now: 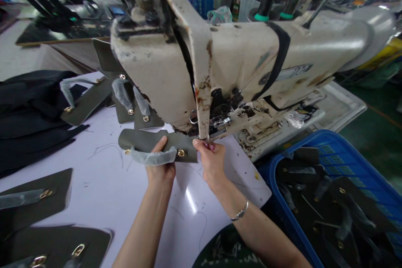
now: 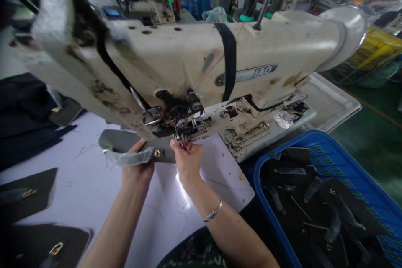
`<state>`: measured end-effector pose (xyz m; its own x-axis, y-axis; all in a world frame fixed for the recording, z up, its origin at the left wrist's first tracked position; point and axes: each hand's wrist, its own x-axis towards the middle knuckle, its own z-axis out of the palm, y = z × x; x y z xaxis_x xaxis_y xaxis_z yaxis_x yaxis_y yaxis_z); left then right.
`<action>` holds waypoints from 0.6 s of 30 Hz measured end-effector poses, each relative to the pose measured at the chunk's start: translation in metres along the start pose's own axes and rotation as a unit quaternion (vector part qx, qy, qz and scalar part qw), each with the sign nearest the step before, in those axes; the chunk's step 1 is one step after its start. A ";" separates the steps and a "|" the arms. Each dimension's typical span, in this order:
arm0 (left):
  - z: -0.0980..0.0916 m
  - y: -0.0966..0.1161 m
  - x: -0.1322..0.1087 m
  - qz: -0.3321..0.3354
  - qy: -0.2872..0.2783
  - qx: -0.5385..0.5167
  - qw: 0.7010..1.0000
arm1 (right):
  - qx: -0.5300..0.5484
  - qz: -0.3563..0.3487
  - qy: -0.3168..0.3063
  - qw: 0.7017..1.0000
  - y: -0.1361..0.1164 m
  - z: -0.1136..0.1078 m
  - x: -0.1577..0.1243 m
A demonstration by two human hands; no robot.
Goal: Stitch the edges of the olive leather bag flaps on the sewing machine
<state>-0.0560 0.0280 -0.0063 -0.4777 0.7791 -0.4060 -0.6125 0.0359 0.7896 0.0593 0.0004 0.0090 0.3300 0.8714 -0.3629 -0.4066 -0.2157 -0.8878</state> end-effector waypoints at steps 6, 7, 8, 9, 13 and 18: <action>0.001 -0.004 -0.048 0.025 0.095 -0.037 0.994 | -0.076 -0.018 -0.040 0.996 -0.004 -0.021 0.008; 0.001 -0.005 -0.054 0.024 0.095 -0.036 0.995 | -0.092 -0.029 -0.048 0.994 -0.005 -0.024 0.009; 0.002 -0.007 -0.059 0.019 0.094 -0.037 0.995 | -0.106 -0.040 -0.055 0.992 -0.007 -0.028 0.010; 0.003 -0.008 -0.063 0.014 0.092 -0.038 0.995 | -0.118 -0.048 -0.062 0.990 -0.009 -0.031 0.011; 0.001 -0.016 -0.073 -0.004 0.068 -0.014 0.998 | -0.162 -0.066 -0.084 0.981 -0.016 -0.040 0.014; -0.038 -0.011 -0.084 -0.162 -0.104 0.146 0.970 | -0.223 -0.105 -0.118 0.962 -0.020 -0.046 0.018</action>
<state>-0.0331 -0.0614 0.0022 -0.1337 0.8063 -0.5762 -0.4901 0.4515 0.7456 0.1128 -0.0002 0.0070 0.1410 0.9808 -0.1344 0.0709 -0.1454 -0.9868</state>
